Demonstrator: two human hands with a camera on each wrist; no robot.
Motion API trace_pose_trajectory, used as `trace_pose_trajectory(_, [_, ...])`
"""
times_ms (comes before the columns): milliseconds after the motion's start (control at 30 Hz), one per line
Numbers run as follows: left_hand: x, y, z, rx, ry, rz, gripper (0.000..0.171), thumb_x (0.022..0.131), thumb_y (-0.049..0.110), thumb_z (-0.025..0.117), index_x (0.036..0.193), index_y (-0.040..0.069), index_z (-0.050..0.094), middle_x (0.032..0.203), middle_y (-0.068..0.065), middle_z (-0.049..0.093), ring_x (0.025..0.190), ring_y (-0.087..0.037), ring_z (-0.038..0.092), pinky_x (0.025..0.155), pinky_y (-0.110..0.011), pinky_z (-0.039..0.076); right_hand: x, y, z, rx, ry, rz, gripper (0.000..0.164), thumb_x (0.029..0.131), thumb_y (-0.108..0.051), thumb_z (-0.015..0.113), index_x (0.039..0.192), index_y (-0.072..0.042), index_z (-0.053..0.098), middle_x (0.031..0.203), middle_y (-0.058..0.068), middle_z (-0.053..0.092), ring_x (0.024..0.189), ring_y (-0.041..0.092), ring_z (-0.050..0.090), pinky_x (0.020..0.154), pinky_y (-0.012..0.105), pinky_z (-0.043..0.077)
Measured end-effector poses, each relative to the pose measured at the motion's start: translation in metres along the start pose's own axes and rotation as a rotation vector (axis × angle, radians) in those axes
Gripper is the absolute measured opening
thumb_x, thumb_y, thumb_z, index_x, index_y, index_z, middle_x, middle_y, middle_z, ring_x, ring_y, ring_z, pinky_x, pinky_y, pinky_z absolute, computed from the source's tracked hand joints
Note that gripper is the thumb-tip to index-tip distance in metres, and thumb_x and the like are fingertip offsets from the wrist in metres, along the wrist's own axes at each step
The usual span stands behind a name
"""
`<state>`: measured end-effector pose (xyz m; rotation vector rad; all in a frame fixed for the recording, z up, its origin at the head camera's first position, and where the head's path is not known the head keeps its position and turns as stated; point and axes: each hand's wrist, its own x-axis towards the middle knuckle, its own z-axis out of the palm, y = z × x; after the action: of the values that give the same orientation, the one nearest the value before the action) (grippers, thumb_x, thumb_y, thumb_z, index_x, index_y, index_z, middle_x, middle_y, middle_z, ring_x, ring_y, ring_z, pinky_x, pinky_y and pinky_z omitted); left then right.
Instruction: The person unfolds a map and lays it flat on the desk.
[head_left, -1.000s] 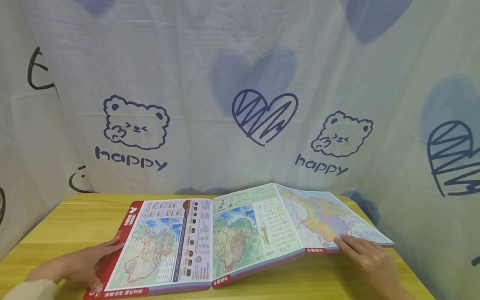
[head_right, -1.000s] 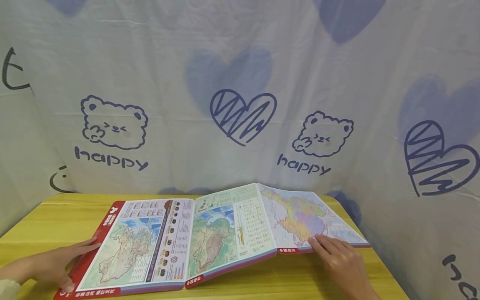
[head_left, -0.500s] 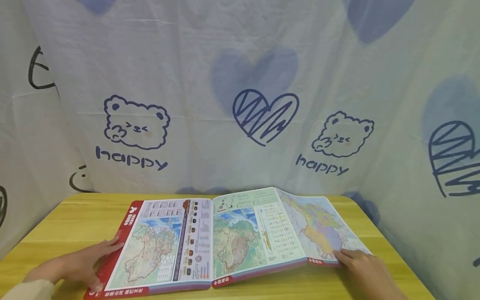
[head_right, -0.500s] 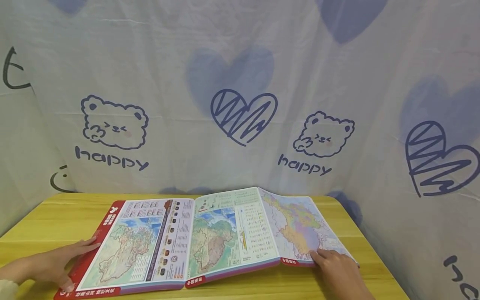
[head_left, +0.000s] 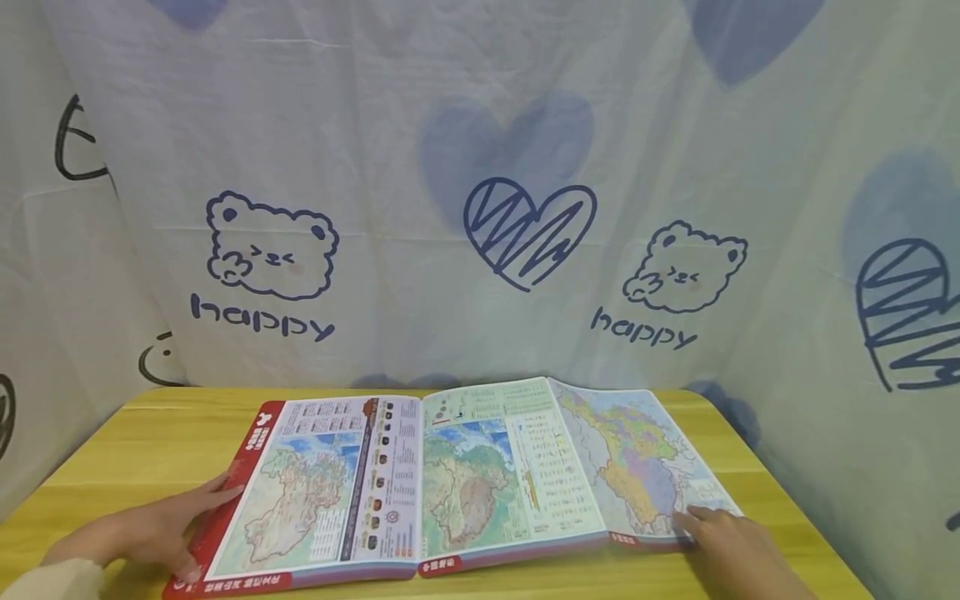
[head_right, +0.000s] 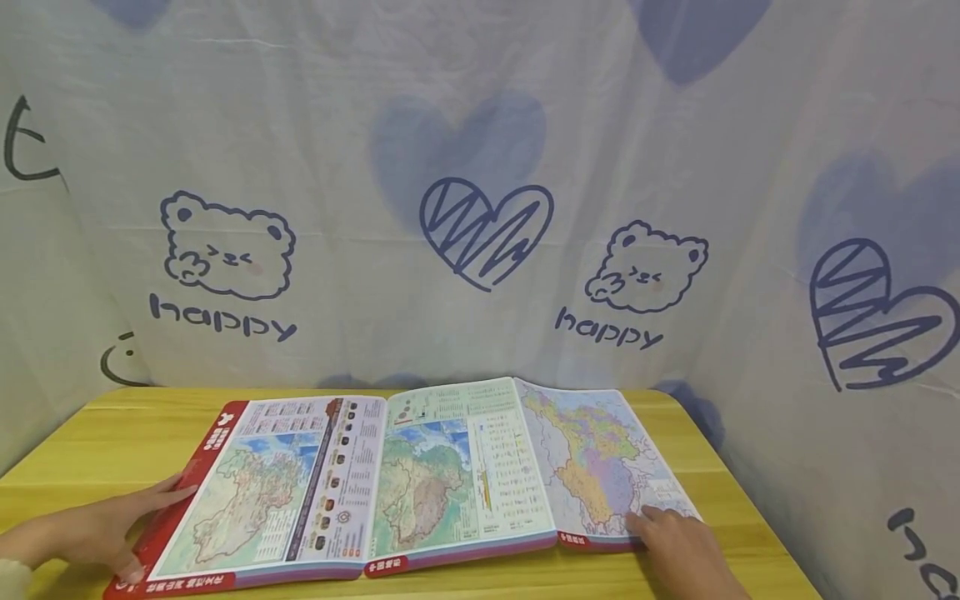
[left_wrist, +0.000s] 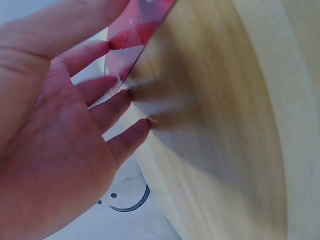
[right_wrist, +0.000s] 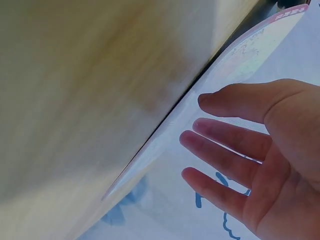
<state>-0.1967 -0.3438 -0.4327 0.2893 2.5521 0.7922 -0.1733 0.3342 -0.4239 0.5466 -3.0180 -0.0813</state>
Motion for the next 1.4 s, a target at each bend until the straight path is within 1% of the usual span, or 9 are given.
trace_pose_trajectory(67, [-0.001,0.000,-0.001,0.007,-0.019,-0.002,0.111,0.066,0.034,0.086,0.150,-0.003,0.023,0.147,-0.038,0.013,0.115,-0.051,0.034,0.091,-0.061,0.045,0.001,0.000,0.000,-0.023,0.002,-0.016,0.033,0.075,-0.019,0.081,0.106,-0.010,0.071,0.097,0.010,0.070,0.083,0.030,0.066,0.071,0.047,0.055])
trace_pose_trajectory(100, [-0.006,0.011,-0.003,0.004,-0.023,-0.003,0.108,0.068,0.030,0.085,0.149,-0.004,0.023,0.145,-0.039,0.012,0.114,-0.052,0.034,0.091,-0.060,0.045,0.002,0.000,0.000,-0.034,0.004,-0.026,0.032,0.076,-0.017,0.080,0.106,-0.009,0.071,0.096,0.011,0.070,0.082,0.030,0.066,0.070,0.047,0.055])
trace_pose_trajectory(233, [-0.003,0.003,-0.003,-0.023,-0.038,-0.016,0.106,0.067,0.029,0.085,0.150,-0.001,0.026,0.144,-0.039,0.013,0.113,-0.051,0.036,0.089,-0.056,0.049,0.004,0.000,0.001,-0.055,-0.005,-0.030,0.028,0.078,-0.007,0.077,0.105,-0.007,0.072,0.093,0.012,0.070,0.079,0.030,0.066,0.067,0.047,0.055])
trace_pose_trajectory(467, [-0.004,0.002,-0.004,-0.023,-0.034,-0.012,0.103,0.070,0.030,0.083,0.149,-0.001,0.026,0.144,-0.040,0.013,0.114,-0.051,0.036,0.091,-0.059,0.046,0.006,0.001,0.000,-0.027,-0.018,0.022,0.029,0.078,-0.011,0.076,0.106,-0.006,0.073,0.095,0.009,0.070,0.085,0.029,0.067,0.072,0.045,0.055])
trace_pose_trajectory(600, [-0.009,0.009,-0.004,-0.048,0.042,0.001,0.096,0.076,0.031,0.079,0.148,-0.005,0.027,0.145,-0.041,0.017,0.118,-0.056,0.034,0.093,-0.067,0.039,0.006,0.004,-0.001,0.008,-0.022,0.045,0.028,0.080,-0.012,0.074,0.107,-0.005,0.073,0.097,0.010,0.071,0.086,0.029,0.067,0.073,0.045,0.055])
trace_pose_trajectory(800, [-0.012,0.019,-0.002,0.038,0.216,0.052,0.084,0.083,0.035,0.074,0.142,-0.011,0.035,0.138,-0.037,0.037,0.118,-0.054,0.040,0.088,-0.063,0.045,0.009,0.007,-0.001,0.077,-0.082,0.097,0.029,0.086,-0.014,0.070,0.112,-0.003,0.071,0.103,0.014,0.070,0.094,0.032,0.066,0.079,0.050,0.053])
trace_pose_trajectory(933, [-0.012,0.030,0.005,0.068,0.299,0.048,0.088,0.084,0.041,0.072,0.144,-0.009,0.033,0.141,-0.036,0.036,0.122,-0.056,0.037,0.088,-0.064,0.044,0.009,0.006,-0.001,0.103,-0.085,0.117,0.033,0.091,-0.022,0.066,0.116,0.000,0.069,0.107,0.016,0.069,0.099,0.035,0.064,0.083,0.054,0.050])
trace_pose_trajectory(1167, [-0.010,0.057,0.023,0.303,0.426,0.094,0.094,0.074,0.056,0.074,0.140,-0.005,0.045,0.142,-0.032,0.038,0.125,-0.055,0.035,0.093,-0.070,0.034,0.013,-0.010,-0.005,0.167,-0.087,0.124,0.059,0.093,-0.048,0.058,0.127,0.000,0.061,0.123,0.022,0.061,0.112,0.043,0.055,0.091,0.062,0.042])
trace_pose_trajectory(1400, [-0.007,0.095,0.043,0.416,0.513,0.208,0.094,0.075,0.068,0.065,0.141,0.003,0.048,0.147,-0.021,0.040,0.134,-0.045,0.032,0.107,-0.064,0.020,0.017,-0.042,-0.010,0.238,0.085,-0.009,0.072,0.089,-0.060,0.057,0.138,-0.008,0.054,0.138,0.022,0.048,0.125,0.045,0.045,0.091,0.066,0.039])
